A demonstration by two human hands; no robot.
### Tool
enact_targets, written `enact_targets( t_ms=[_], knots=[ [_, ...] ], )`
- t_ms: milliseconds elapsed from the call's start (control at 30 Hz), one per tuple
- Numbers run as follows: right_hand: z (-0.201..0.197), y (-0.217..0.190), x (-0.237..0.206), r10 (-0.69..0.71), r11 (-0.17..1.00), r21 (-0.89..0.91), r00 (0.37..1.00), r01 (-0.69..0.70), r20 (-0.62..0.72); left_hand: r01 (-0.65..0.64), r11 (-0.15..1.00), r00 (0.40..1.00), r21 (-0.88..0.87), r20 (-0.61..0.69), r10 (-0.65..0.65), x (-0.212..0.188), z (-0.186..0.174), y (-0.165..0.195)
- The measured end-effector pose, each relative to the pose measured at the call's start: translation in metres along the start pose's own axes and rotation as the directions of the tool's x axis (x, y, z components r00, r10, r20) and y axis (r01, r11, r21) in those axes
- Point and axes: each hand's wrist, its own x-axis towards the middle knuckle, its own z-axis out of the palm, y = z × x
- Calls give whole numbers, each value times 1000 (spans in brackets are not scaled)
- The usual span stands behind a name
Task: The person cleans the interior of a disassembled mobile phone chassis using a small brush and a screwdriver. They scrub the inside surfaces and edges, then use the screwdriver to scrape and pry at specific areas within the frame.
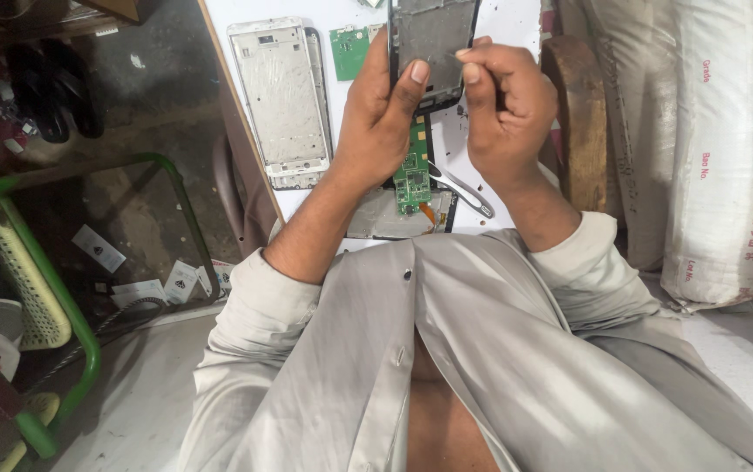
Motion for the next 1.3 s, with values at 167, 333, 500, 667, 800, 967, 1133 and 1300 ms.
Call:
enact_targets(
  t_ms=[167, 333, 500, 667, 800, 967, 1133, 1300],
  knots=[
    [2, -3, 2, -118, 990, -74, 992, 121, 38, -12, 1000, 1000, 10, 21, 12, 1, 0, 0],
    [3, -4, 3, -117, 984, -129, 992, 122, 41, -16, 1000, 1000, 21, 12, 16, 1, -1, 0],
    [1, -7, 4, -130, 988, -85, 991, 132, 27, -2, 1000, 1000, -13, 21, 2, 2, 0, 2],
    [3, -10, 7, -130, 987, -93, 991, 133, 31, -6, 1000, 1000, -10, 28, 6, 4, 1, 3],
    [3, -10, 9, -119, 984, -130, 991, 125, 54, 9, 1000, 1000, -5, 27, -9, 4, 1, 2],
    [2, -11, 9, -87, 991, -93, 994, 93, 69, 22, 999, 999, -43, 37, -20, 4, 0, 2],
    [2, -13, 10, -114, 991, -74, 993, 116, 20, 15, 999, 999, -47, 32, -13, 5, 1, 2],
    [2, -13, 11, -83, 985, -148, 995, 91, 61, 23, 999, 999, -41, 43, -22, 4, 0, 0]
  ],
)
